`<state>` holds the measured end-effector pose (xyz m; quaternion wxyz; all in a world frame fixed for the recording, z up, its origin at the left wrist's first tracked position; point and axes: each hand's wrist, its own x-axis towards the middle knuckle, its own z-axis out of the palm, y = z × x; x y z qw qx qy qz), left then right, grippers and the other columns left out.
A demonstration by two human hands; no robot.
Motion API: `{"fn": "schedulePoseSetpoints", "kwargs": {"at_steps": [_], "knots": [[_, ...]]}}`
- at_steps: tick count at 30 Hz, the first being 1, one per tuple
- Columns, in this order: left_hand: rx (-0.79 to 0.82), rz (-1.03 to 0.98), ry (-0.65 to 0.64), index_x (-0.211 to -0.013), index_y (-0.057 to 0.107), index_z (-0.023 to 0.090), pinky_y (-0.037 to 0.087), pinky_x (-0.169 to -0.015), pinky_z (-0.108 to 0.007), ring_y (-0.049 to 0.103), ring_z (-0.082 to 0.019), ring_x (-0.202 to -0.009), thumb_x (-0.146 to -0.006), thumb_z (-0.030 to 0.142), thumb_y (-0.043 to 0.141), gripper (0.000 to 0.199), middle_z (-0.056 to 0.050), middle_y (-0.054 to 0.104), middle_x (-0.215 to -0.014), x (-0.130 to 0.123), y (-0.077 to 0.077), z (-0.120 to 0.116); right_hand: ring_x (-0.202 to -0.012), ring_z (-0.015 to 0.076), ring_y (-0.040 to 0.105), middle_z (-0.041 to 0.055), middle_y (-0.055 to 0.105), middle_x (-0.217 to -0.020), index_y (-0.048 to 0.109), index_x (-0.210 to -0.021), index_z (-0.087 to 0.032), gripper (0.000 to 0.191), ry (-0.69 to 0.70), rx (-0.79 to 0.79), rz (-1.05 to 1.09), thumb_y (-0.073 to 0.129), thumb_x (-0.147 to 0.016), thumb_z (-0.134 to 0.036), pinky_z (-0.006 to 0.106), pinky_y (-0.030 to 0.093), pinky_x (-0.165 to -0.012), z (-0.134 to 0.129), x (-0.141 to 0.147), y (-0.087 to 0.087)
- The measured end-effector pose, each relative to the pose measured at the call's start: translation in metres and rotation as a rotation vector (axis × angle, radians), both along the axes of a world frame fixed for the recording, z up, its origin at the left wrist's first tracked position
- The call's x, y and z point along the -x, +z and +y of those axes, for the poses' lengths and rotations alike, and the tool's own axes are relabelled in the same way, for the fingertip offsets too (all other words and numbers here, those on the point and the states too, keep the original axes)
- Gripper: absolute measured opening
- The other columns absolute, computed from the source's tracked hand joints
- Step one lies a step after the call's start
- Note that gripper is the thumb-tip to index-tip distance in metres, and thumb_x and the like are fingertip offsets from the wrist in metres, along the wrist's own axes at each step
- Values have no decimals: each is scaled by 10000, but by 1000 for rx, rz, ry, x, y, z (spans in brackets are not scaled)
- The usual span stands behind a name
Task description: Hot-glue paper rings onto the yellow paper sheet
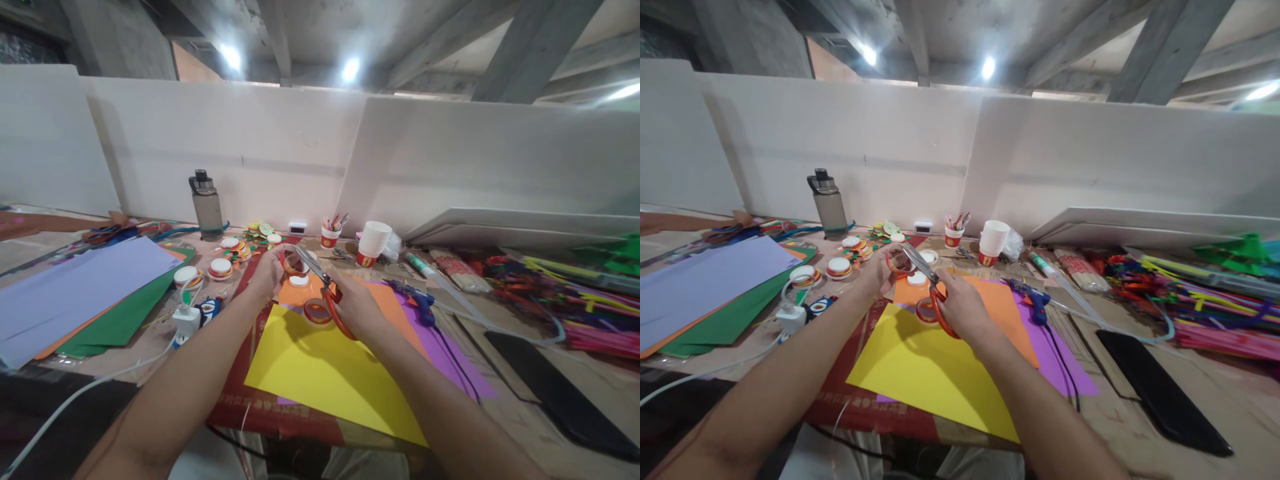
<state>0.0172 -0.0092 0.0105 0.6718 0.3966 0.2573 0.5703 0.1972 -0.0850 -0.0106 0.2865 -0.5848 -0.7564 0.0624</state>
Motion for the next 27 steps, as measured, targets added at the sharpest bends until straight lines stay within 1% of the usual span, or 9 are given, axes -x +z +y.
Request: {"fn": "schedulePoseSetpoints", "kwargs": {"at_steps": [2,5,9,12,14,18,21,23,27], "knots": [[-9,22,-5,-638,592,142,436,-482,-205,502,-95,-482,-683,109,661,89,6,572,-549,1,0,1,-680,172,531,47,640,-842,613,-1070,-207,271,-1,8,3,635,-850,-365,265,363,-624,-1,0,1],[-66,47,-41,-623,579,141,472,-523,-221,498,-87,-496,-688,127,705,143,18,540,-542,3,0,0,-653,170,527,44,647,-818,609,-1013,-207,267,9,2,2,635,-848,-415,266,352,-605,-1,0,2],[-144,80,-79,-628,575,144,529,-592,-256,512,-81,-507,-661,224,795,237,39,510,-533,6,-3,-2,-644,176,543,42,660,-788,600,-965,-209,207,13,-17,-17,612,-861,-389,266,338,-591,-1,0,2],[-146,98,-83,-644,572,150,532,-581,-251,536,-89,-521,-629,271,831,287,40,526,-543,7,-3,-2,-658,178,562,43,672,-800,598,-954,-217,176,15,-32,-20,606,-862,-367,261,335,-592,-1,0,0],[-125,105,-93,-635,558,152,530,-571,-250,544,-94,-522,-618,266,834,299,36,537,-546,7,-1,-2,-664,178,567,42,675,-803,597,-951,-219,176,20,-42,-20,611,-857,-366,259,338,-595,-1,0,0],[-68,50,-70,-660,553,156,500,-539,-218,525,-83,-511,-635,201,801,253,39,550,-562,6,5,-4,-662,181,577,43,679,-794,597,-957,-219,157,18,-37,-20,605,-855,-339,259,334,-591,0,-1,0],[-89,-21,2,-694,573,157,464,-517,-185,535,-81,-525,-663,173,757,188,36,574,-588,4,7,-3,-659,182,578,43,675,-782,598,-967,-222,154,9,-24,-17,589,-865,-337,258,335,-590,0,-1,-1],[-94,-35,25,-668,566,155,449,-500,-183,518,-81,-499,-665,146,717,151,39,557,-555,3,7,-2,-660,182,572,42,668,-782,600,-977,-221,185,9,-18,-11,600,-862,-366,260,344,-596,1,-1,-2],[-44,-9,-21,-606,538,153,412,-471,-181,445,-70,-434,-664,117,647,128,52,480,-466,0,7,-4,-711,185,571,53,654,-854,598,-1049,-219,272,-5,-32,-17,625,-851,-403,264,371,-630,0,0,-3]]}}
